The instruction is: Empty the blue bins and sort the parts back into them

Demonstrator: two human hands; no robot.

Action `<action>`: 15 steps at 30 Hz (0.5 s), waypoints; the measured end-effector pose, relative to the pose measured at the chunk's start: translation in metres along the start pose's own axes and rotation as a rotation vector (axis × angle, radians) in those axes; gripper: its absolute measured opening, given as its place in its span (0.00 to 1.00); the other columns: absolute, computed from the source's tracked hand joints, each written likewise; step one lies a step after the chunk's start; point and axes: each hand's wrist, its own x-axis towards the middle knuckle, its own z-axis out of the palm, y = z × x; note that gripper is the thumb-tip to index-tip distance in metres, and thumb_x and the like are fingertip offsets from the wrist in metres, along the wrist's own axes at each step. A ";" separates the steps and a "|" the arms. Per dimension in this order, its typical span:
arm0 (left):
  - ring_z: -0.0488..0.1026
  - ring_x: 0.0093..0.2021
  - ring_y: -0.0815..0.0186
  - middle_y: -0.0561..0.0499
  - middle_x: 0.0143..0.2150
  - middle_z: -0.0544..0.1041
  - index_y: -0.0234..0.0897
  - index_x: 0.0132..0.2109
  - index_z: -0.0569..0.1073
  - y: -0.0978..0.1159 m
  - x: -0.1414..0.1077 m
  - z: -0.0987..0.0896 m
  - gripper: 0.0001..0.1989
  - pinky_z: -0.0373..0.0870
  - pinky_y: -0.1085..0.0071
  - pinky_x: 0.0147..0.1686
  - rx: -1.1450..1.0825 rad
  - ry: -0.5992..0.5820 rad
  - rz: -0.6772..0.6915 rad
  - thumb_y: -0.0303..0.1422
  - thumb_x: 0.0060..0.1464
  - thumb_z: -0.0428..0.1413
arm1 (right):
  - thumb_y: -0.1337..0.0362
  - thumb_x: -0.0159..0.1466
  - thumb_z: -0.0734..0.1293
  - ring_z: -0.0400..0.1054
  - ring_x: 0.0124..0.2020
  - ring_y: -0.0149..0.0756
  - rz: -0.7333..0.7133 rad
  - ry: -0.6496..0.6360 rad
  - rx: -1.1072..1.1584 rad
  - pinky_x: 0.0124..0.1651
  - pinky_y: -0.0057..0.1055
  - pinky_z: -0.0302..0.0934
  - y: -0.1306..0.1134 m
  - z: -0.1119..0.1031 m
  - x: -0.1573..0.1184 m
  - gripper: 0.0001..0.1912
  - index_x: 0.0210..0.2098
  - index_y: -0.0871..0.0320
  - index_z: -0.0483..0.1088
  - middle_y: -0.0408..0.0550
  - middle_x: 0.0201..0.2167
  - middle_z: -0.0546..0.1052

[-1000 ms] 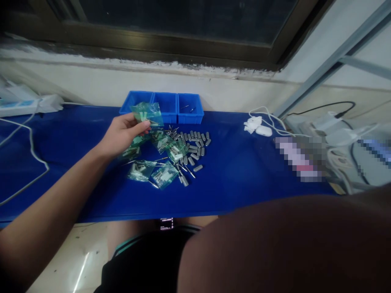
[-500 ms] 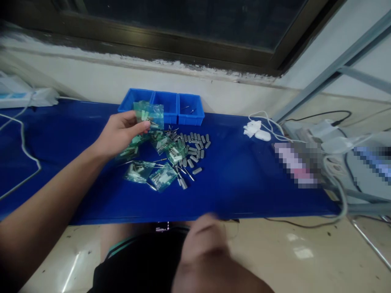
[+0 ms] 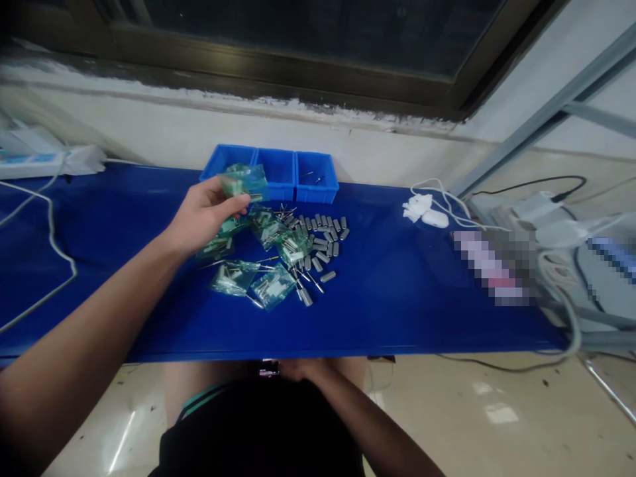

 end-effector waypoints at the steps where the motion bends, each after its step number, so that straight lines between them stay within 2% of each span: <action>1: 0.72 0.32 0.63 0.51 0.30 0.74 0.41 0.33 0.71 0.000 0.000 0.000 0.13 0.69 0.64 0.33 -0.004 0.007 -0.005 0.41 0.57 0.66 | 0.69 0.69 0.62 0.75 0.35 0.43 0.018 -0.006 -0.008 0.43 0.39 0.68 -0.004 -0.002 -0.005 0.13 0.39 0.57 0.80 0.52 0.35 0.83; 3: 0.72 0.32 0.63 0.51 0.30 0.74 0.42 0.33 0.70 0.000 0.000 0.000 0.12 0.69 0.65 0.33 -0.013 0.017 -0.018 0.40 0.56 0.65 | 0.70 0.69 0.61 0.77 0.39 0.44 0.026 -0.007 -0.019 0.45 0.39 0.69 -0.019 -0.010 -0.027 0.15 0.45 0.57 0.81 0.55 0.41 0.84; 5: 0.71 0.32 0.63 0.51 0.30 0.73 0.42 0.33 0.70 0.000 0.000 0.000 0.12 0.69 0.65 0.34 -0.014 0.018 -0.026 0.39 0.55 0.64 | 0.70 0.68 0.61 0.79 0.45 0.44 -0.016 -0.013 0.004 0.48 0.37 0.70 -0.041 -0.025 -0.060 0.20 0.53 0.56 0.80 0.55 0.50 0.84; 7: 0.70 0.33 0.63 0.51 0.30 0.72 0.42 0.32 0.69 0.002 -0.001 0.001 0.11 0.68 0.64 0.34 -0.004 0.021 -0.024 0.38 0.54 0.64 | 0.69 0.68 0.61 0.77 0.58 0.44 -0.144 -0.040 0.106 0.59 0.36 0.69 -0.066 -0.047 -0.097 0.24 0.58 0.51 0.80 0.51 0.60 0.82; 8: 0.70 0.33 0.62 0.51 0.31 0.72 0.42 0.32 0.69 0.002 -0.001 0.001 0.10 0.69 0.64 0.34 0.005 0.021 -0.022 0.37 0.53 0.64 | 0.68 0.68 0.61 0.75 0.63 0.42 -0.231 -0.079 0.164 0.65 0.35 0.66 -0.077 -0.059 -0.112 0.26 0.60 0.49 0.80 0.47 0.62 0.82; 9: 0.70 0.33 0.62 0.51 0.31 0.71 0.41 0.32 0.69 0.003 -0.001 0.002 0.10 0.69 0.64 0.35 0.013 0.020 -0.021 0.36 0.51 0.63 | 0.69 0.69 0.60 0.75 0.63 0.39 -0.300 -0.117 0.212 0.67 0.33 0.65 -0.085 -0.069 -0.123 0.27 0.61 0.47 0.80 0.44 0.62 0.82; 10: 0.70 0.34 0.62 0.51 0.31 0.71 0.41 0.32 0.68 0.004 -0.001 0.002 0.10 0.69 0.64 0.35 0.021 0.018 -0.020 0.36 0.50 0.63 | 0.69 0.69 0.60 0.75 0.63 0.37 -0.362 -0.128 0.219 0.69 0.32 0.63 -0.090 -0.077 -0.127 0.27 0.61 0.48 0.80 0.43 0.61 0.82; 12: 0.70 0.34 0.62 0.51 0.31 0.71 0.41 0.31 0.67 0.006 -0.001 0.002 0.10 0.69 0.64 0.36 0.028 0.013 -0.024 0.35 0.49 0.63 | 0.70 0.69 0.60 0.75 0.64 0.41 -0.303 -0.089 0.151 0.71 0.35 0.62 -0.085 -0.081 -0.115 0.26 0.60 0.52 0.81 0.47 0.61 0.82; 13: 0.70 0.33 0.62 0.51 0.31 0.71 0.41 0.31 0.67 0.007 -0.001 0.002 0.10 0.69 0.64 0.36 0.027 0.012 -0.026 0.36 0.49 0.62 | 0.69 0.69 0.60 0.76 0.62 0.44 -0.247 -0.085 0.102 0.67 0.37 0.66 -0.077 -0.076 -0.100 0.26 0.61 0.55 0.80 0.51 0.63 0.81; 15: 0.69 0.33 0.62 0.52 0.30 0.71 0.41 0.31 0.67 0.007 0.000 0.002 0.10 0.70 0.63 0.36 0.024 0.013 -0.028 0.36 0.49 0.62 | 0.71 0.67 0.63 0.80 0.48 0.46 -0.163 -0.070 -0.047 0.53 0.39 0.72 -0.053 -0.058 -0.063 0.20 0.53 0.59 0.82 0.56 0.51 0.85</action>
